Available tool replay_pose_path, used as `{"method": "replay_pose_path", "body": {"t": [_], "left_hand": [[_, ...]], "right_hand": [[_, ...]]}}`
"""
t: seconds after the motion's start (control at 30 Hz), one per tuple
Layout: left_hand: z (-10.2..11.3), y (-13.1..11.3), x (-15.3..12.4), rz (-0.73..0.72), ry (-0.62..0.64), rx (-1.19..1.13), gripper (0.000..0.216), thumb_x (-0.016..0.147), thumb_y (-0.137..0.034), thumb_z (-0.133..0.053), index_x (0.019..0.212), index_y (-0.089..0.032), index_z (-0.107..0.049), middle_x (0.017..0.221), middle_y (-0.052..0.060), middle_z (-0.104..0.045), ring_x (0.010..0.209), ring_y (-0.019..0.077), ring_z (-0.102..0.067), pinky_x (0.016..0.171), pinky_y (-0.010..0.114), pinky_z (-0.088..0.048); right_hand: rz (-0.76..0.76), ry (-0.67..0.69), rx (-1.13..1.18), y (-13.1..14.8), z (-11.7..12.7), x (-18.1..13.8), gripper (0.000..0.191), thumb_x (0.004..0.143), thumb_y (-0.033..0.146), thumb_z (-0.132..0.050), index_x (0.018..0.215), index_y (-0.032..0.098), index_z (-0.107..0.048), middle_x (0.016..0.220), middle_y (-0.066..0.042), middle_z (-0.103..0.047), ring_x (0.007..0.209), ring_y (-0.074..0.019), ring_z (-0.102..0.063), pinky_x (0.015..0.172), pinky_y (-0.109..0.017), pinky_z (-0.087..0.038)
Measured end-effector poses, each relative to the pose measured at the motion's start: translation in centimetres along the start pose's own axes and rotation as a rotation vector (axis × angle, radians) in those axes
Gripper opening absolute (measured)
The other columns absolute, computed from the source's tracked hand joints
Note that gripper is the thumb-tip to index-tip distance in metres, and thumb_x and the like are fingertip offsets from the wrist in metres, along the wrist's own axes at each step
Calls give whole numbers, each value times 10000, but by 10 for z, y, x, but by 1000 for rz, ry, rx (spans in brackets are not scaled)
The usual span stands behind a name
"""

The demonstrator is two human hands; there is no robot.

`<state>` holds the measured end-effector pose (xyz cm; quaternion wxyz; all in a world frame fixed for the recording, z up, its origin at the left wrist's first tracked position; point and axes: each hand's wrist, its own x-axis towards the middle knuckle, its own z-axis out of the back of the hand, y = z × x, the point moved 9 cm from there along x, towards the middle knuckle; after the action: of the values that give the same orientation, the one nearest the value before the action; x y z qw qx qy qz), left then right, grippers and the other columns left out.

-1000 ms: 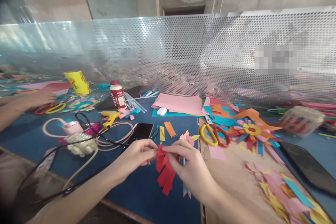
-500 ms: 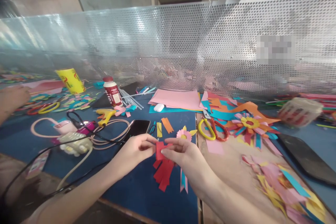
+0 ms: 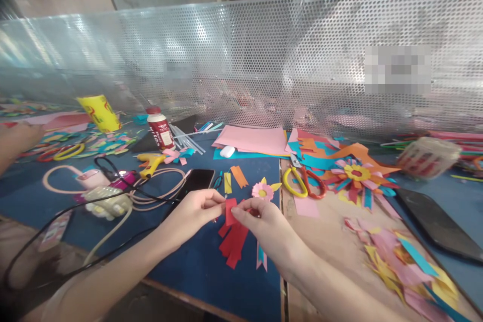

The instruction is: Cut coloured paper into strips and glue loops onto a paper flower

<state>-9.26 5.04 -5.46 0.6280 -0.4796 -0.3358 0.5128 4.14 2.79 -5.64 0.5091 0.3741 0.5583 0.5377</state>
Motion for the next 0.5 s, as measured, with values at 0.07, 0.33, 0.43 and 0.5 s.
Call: {"method": "replay_pose_path", "body": {"t": [0.07,0.33,0.43,0.5], "left_hand": [[-2,0,0,7,-3,-20,129,751,-261,-573,785,-147,-624,696,18,-672,655,137,-589,585,214,-400],[-6,-12,-1,23,-18,-35,80,727,-203,-550,761,-143,-591,593,-26,-593,595,114,-550,578,207,-383],[-6,-15,-1,26,-20,-28,72,726,-203,-548,734,-145,-589,568,-37,-565,576,106,-534,557,201,-367],[-6,-14,-1,27,-14,-41,79,731,-213,-548,732,-147,-592,573,-37,-566,578,105,-532,552,200,-365]], "right_hand": [[22,-23,1,-1,0,0,339,750,506,-602,746,167,-588,719,6,-534,713,-140,-453,677,-277,-341],[96,-40,26,3,1,-2,344,788,512,-546,747,170,-551,705,16,-506,687,-129,-431,656,-267,-337],[114,-43,23,6,2,-3,344,777,513,-555,747,170,-550,719,17,-508,701,-130,-436,660,-257,-343],[120,-44,21,6,3,-3,343,774,514,-555,747,172,-552,720,16,-516,702,-130,-444,660,-253,-349]]}}
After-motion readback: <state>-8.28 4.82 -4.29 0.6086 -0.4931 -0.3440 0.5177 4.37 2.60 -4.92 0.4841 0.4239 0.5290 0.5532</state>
